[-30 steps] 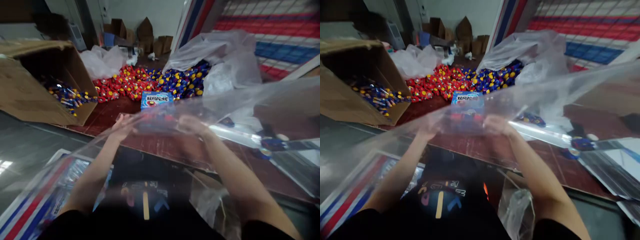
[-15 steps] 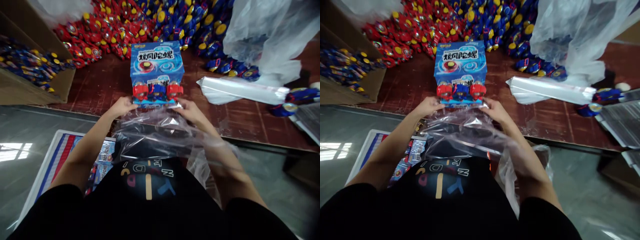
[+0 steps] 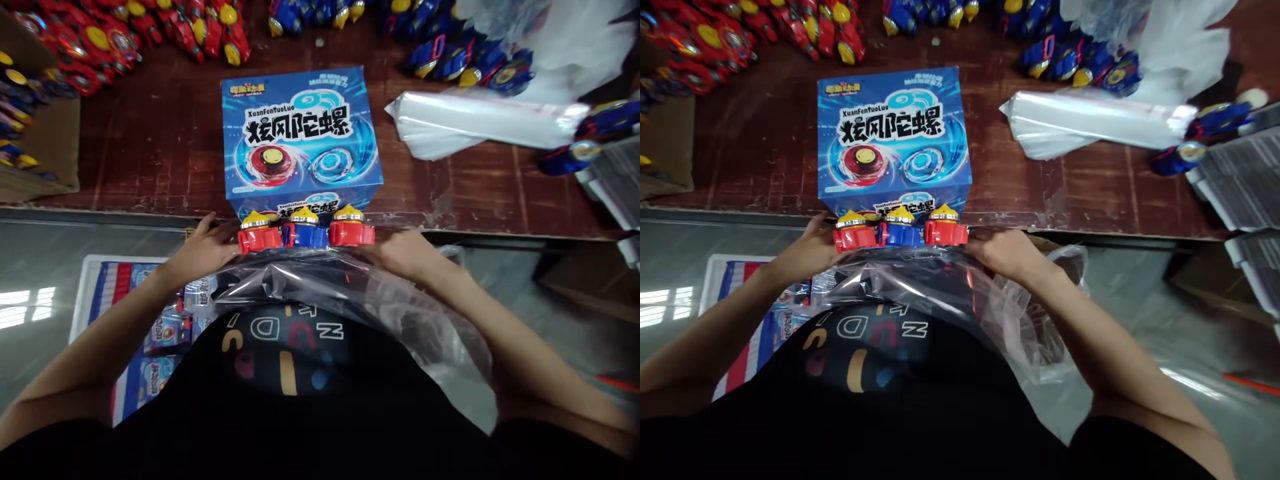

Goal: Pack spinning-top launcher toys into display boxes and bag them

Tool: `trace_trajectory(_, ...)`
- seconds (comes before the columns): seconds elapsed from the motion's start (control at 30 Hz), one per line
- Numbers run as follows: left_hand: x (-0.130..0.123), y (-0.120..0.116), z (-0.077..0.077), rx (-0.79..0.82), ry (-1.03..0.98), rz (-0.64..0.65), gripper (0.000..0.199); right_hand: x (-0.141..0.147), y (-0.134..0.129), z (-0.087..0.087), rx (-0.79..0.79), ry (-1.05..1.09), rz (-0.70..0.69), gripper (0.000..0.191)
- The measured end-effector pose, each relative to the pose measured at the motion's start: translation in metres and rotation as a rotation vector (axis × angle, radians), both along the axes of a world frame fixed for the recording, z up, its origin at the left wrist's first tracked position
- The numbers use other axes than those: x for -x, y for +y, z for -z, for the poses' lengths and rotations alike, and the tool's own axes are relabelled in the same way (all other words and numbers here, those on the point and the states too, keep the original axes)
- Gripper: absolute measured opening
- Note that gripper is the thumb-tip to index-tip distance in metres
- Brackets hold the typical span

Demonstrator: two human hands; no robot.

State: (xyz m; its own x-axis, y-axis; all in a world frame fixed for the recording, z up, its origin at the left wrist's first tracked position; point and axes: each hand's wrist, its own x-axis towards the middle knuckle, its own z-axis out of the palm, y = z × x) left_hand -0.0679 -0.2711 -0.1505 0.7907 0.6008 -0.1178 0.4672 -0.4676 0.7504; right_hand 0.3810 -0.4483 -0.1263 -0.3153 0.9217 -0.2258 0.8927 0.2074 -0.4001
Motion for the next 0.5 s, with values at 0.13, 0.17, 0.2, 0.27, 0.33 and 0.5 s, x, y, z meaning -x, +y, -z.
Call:
trace_trajectory(0.13, 0.002, 0.012, -0.046, -0.153, -0.125, 0.158, 0.020, -0.026, 0.018, -0.045, -0.015, 0.239, -0.088, 0.038)
trace_trajectory(0.17, 0.000, 0.016, -0.059, -0.169, -0.187, 0.151, 0.017, -0.033, 0.025, -0.057, 0.011, 0.350, -0.126, 0.038)
trace_trajectory(0.2, -0.006, 0.020, -0.069, -0.170, -0.251, 0.117, 0.014, -0.038, 0.034, -0.066, 0.032, 0.442, -0.146, 0.037)
trace_trajectory(0.27, -0.022, 0.028, -0.078, -0.121, -0.378, -0.001, 0.012, -0.040, 0.058, -0.071, 0.019, 0.578, -0.072, 0.037)
trace_trajectory(0.33, -0.044, 0.037, -0.069, 0.029, -0.529, -0.121, 0.029, -0.029, 0.084, -0.056, -0.068, 0.720, 0.137, 0.049)
trace_trajectory(0.5, -0.094, 0.055, -0.015, 0.426, -1.004, -0.520, 0.074, 0.014, 0.128, 0.012, -0.302, 1.006, 0.612, 0.065)
